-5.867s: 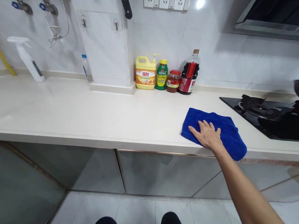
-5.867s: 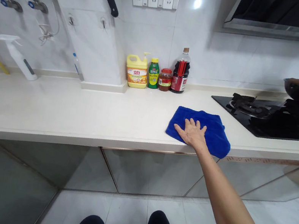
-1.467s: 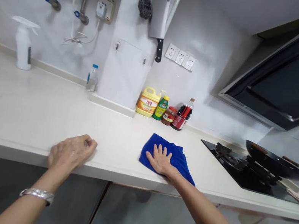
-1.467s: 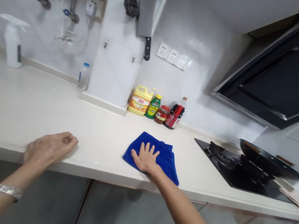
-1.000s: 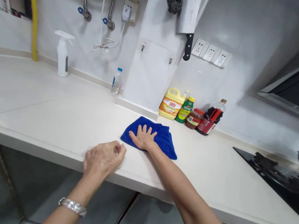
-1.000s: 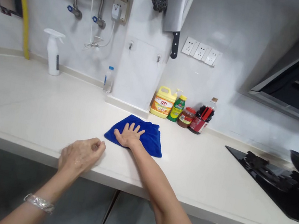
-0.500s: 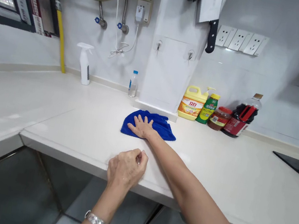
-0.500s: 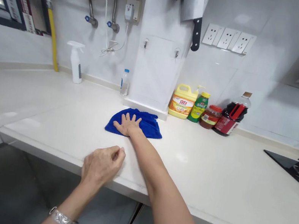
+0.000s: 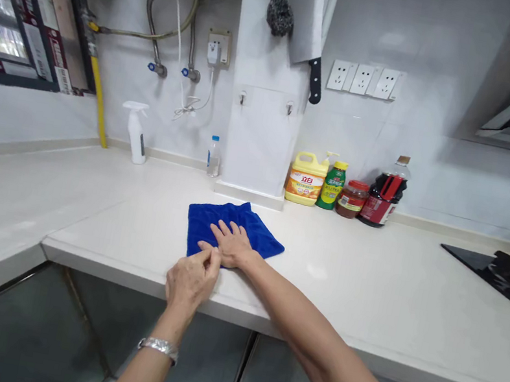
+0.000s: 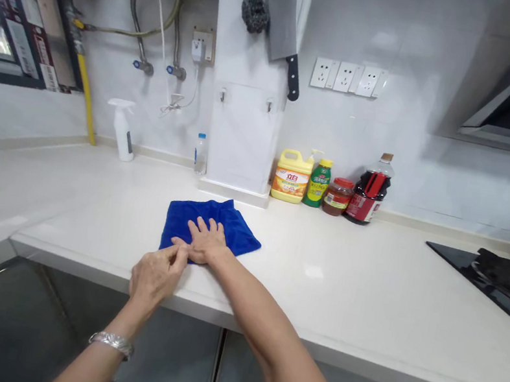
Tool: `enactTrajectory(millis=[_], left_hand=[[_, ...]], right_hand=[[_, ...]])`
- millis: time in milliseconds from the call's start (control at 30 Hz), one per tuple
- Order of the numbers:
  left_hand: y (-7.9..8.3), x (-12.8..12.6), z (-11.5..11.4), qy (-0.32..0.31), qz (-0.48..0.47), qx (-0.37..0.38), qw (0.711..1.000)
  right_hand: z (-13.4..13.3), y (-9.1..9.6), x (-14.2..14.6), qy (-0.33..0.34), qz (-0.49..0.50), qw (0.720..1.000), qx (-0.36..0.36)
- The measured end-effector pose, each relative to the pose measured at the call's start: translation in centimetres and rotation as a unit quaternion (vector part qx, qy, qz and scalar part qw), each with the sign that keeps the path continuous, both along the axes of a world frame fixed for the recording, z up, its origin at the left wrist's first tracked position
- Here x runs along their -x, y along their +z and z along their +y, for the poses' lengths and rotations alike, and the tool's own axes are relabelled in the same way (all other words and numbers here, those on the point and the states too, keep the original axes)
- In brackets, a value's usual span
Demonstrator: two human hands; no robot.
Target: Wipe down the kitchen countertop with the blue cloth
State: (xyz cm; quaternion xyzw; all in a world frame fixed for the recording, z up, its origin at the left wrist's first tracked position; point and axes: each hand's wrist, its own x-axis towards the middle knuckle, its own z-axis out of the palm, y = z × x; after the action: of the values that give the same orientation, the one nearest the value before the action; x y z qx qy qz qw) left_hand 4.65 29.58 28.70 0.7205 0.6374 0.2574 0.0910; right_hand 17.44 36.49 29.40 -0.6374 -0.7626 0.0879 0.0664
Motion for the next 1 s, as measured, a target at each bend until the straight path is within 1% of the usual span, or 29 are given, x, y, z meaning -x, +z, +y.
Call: enactTrajectory(millis=[100,200,333,467,567,633,733,800,867,933,1000], left_hand=[[0.0,0.1,0.1,0.008,0.005,0.003,1.000],[0.1,0.1,0.3,0.020,0.024,0.014,0.999],[0.5,0.0,0.7,0.026,0.043,0.034,0.998],[1.0,-0.1,0.8,0.024,0.043,0.050,0.998],[1.1,-0.1,1.1,0.032,0.040,0.057,0.997],[1.1,-0.1,1.3,0.036,0.037,0.058,0.997],[1.2,-0.2,1.8,0.049,0.050,0.059,0.996],[1.4,-0.4,2.0,0.071,0.076,0.070,0.992],[1.8,-0.6,2.1,0.091,0.104,0.078,0.987],[2.0,-0.8,2.2,0.098,0.117,0.075,0.985],[2.2,-0.9,2.1,0.098,0.118,0.064,0.986]], right_hand=[[-3.4,-0.2,-2.9,-0.009,0.012,1.000,-0.001],[-6.8,-0.3,-6.6,-0.040,0.017,0.999,-0.002],[-11.3,-0.5,-13.0,-0.128,0.020,0.992,-0.003],[-16.1,-0.9,-19.5,-0.227,0.010,0.974,-0.009],[-19.2,-0.9,-22.6,-0.283,-0.001,0.959,-0.003],[-20.4,-0.7,-23.4,-0.294,-0.008,0.956,0.012],[-20.7,-0.4,-22.5,-0.303,-0.016,0.952,0.028],[-19.8,-0.4,-21.0,-0.310,-0.011,0.950,0.025],[-18.4,-0.6,-19.1,-0.309,0.004,0.951,0.011],[-16.9,-0.6,-17.2,-0.304,0.025,0.952,-0.004],[-15.7,-0.2,-16.0,-0.287,0.053,0.957,-0.006]])
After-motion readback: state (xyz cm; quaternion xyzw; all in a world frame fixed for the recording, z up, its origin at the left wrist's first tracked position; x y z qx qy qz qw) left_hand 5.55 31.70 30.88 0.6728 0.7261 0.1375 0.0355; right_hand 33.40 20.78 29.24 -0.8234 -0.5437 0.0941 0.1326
